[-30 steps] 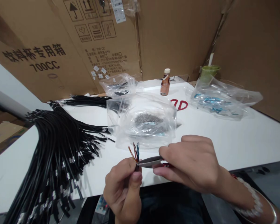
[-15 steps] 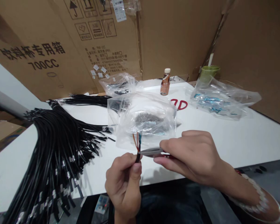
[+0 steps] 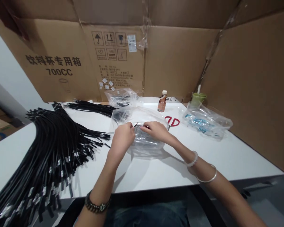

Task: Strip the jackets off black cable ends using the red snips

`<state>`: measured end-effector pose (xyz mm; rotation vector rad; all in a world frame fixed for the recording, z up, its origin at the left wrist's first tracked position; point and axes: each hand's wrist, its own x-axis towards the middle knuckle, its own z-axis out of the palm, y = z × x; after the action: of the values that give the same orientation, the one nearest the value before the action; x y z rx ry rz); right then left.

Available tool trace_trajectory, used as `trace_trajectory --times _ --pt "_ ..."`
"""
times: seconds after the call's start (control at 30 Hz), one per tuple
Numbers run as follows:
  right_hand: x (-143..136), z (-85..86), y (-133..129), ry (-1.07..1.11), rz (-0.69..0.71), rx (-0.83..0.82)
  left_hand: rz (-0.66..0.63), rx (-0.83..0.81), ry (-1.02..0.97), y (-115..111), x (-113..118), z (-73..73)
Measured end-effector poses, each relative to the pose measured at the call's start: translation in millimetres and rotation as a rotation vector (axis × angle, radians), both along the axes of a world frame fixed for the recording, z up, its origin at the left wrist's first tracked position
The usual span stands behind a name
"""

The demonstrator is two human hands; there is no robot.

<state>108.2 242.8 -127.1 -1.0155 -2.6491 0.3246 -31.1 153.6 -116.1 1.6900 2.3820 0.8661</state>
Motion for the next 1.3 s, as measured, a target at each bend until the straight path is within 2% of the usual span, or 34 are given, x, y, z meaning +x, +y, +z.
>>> trace_trajectory --times 0.13,0.27,0.33,0.43,0.57,0.73,0.87,1.0,1.13,1.3 --pt "-4.1 -7.2 1.1 -0.016 -0.108 0.012 0.009 -0.103 0.096 23.1 -0.4 7.8" --pt "-4.2 -15.9 1.5 0.050 -0.207 -0.014 -0.007 -0.142 0.143 37.1 1.6 8.0" --pt "-2.4 -18.4 0.6 0.126 -0.236 -0.041 -0.017 -0.136 0.146 34.4 3.1 8.2" --pt "2.7 -19.3 -2.1 0.300 -0.239 -0.092 -0.056 -0.085 0.114 16.3 5.9 10.0" --pt "7.5 -21.6 -4.3 0.596 -0.161 -0.201 -0.119 0.031 -0.018 -21.9 12.3 4.4" --pt "6.1 -25.9 -4.5 0.820 0.038 -0.484 -0.152 0.137 -0.236 -51.8 23.3 -19.4" --pt "9.2 -18.9 -9.1 0.854 0.214 -0.712 -0.150 0.210 -0.392 -55.7 30.8 -35.9" --pt "13.8 -6.6 -15.1 0.878 0.317 -0.853 -0.134 0.344 -0.569 -56.0 37.2 -46.5" --pt "15.2 -1.3 -16.3 0.902 0.347 -0.929 -0.157 0.396 -0.604 -54.4 40.8 -53.6" --pt "16.1 -5.0 -14.9 0.921 0.388 -1.009 -0.184 0.486 -0.580 -53.1 41.6 -59.2"
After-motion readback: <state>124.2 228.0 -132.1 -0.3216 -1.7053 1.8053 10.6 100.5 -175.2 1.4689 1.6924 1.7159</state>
